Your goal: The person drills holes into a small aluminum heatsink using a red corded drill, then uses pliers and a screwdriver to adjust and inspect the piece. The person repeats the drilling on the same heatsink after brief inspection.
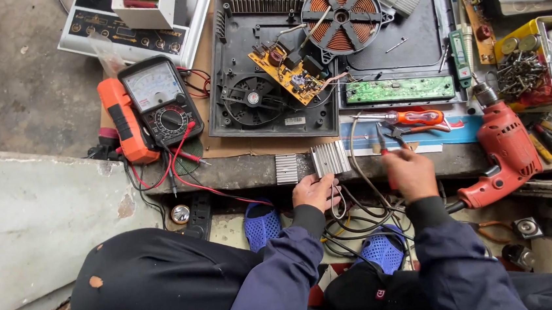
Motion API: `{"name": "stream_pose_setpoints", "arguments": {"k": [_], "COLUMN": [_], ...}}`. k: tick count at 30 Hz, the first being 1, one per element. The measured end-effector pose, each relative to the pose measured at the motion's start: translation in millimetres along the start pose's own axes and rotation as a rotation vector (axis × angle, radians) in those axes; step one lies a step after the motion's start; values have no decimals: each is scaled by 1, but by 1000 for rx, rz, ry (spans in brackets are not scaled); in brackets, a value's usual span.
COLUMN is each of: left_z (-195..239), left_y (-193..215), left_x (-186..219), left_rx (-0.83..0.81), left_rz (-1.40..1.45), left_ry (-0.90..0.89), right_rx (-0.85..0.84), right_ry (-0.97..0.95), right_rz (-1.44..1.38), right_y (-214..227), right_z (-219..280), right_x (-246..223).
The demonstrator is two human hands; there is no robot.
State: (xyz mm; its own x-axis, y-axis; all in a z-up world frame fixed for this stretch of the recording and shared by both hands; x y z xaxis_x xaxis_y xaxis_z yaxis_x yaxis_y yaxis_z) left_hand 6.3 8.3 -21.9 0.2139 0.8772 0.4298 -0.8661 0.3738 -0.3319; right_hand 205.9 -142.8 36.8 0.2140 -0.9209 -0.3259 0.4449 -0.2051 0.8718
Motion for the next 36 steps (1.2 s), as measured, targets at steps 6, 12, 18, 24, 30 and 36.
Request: {"name": "stream_pose_setpoints", "arguments": {"k": [6,12,18,24,30,36], "left_z": [5,21,18,17,1,12], "left_y": [-6,-11,-8,-11,-3,-6], "left_x": [-1,7,6,1,-9,-7], "left_rx": [26,135,202,270,246,208], "left_rz": [-36,-37,-163,-303,-130,-15], "left_ry": [-29,-84,-143,-150,-154,-144], "right_rx": [-41,31,25,100,95,276], "right_ry": [25,115,276,365,382,499], "right_rz": [-1325,-333,-184,-180,-110,-126], "right_y": [60,7,-5,3,-16,-2], "right_z": [130,140,147,154,153,165], "right_x": [-90,-71,-81,-90,-73,-88]}}
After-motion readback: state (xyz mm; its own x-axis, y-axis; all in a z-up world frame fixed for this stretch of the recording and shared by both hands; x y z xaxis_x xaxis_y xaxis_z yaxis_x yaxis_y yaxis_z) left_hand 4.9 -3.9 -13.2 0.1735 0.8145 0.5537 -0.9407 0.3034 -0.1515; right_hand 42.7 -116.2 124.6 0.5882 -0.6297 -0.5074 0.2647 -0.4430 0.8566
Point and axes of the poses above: each hand's wrist, its own z-axis away from the middle knuckle, its own y-axis out of the back of the hand, x = y × z, the point moved 2 cm from there along -z, towards the middle knuckle, and after that the axes turned 7 degrees about y, right-handed, at the moved point
